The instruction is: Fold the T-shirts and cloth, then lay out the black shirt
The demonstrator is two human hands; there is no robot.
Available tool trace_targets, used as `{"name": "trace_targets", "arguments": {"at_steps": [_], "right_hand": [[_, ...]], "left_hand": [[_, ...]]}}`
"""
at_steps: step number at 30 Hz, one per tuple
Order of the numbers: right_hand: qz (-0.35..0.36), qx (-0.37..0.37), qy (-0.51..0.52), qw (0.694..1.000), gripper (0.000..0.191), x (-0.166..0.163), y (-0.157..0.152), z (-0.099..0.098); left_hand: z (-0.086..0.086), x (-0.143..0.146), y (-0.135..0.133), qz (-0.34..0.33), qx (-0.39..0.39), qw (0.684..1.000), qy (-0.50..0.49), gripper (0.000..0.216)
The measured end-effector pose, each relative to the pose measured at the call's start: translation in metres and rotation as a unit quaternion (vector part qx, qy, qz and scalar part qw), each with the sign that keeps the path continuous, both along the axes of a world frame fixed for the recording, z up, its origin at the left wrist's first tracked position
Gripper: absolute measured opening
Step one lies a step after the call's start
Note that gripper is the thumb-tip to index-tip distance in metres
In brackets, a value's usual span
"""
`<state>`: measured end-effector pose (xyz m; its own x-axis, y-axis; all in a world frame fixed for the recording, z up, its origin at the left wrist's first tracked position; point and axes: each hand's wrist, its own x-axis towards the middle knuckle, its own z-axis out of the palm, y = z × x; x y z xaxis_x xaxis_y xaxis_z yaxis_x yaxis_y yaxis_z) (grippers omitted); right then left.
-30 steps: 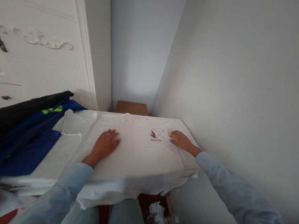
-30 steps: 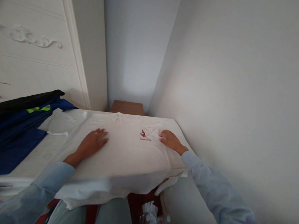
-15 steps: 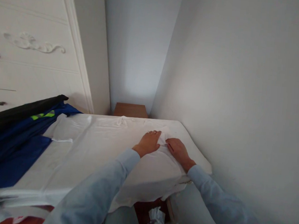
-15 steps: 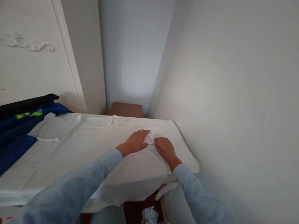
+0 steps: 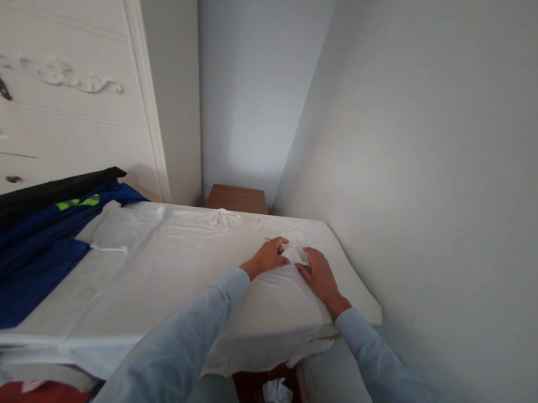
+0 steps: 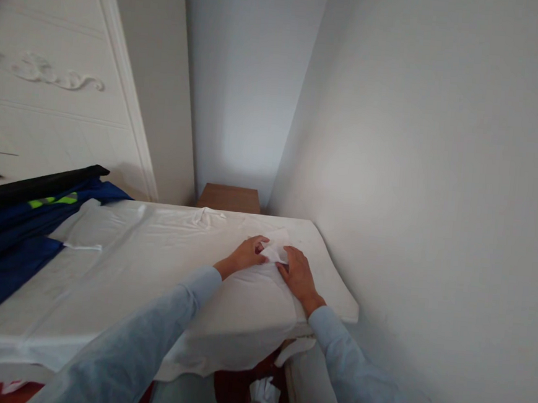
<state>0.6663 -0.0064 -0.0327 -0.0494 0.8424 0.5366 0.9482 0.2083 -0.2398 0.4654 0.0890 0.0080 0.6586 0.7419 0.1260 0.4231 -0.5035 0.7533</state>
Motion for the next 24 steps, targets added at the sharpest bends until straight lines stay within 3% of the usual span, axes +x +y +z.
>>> {"name": "trace_targets", "arguments": {"at_steps": [3, 6, 10, 12, 18, 24], "right_hand": [[-0.021, -0.002, -0.019, 1.000, 0.038, -0.001, 0.000, 0.001], [-0.053, -0.006, -0.041, 0.998, 0.036, -0.004, -0.001, 0.005], [-0.062, -0.022, -0.048, 0.997, 0.036, -0.007, -0.003, 0.011], [-0.056, -0.028, -0.040, 0.997, 0.035, -0.008, -0.004, 0.012], [-0.047, -0.051, -0.018, 0.997, 0.038, -0.009, -0.004, 0.015], [-0.054, -0.070, -0.034, 0.995, 0.027, -0.001, -0.009, 0.018]], "left_hand": [[-0.004, -0.017, 0.005, -0.032, -0.027, 0.998, -0.036, 0.071], [0.000, -0.028, 0.005, -0.066, -0.028, 0.997, -0.002, 0.081], [0.011, -0.021, 0.000, -0.086, -0.025, 0.995, 0.031, 0.072], [0.014, -0.011, -0.002, -0.058, -0.040, 0.997, 0.019, 0.069], [0.011, 0.017, 0.003, 0.132, -0.148, 0.980, -0.001, 0.057], [0.018, -0.001, 0.007, 0.175, -0.211, 0.962, 0.017, 0.043]]}}
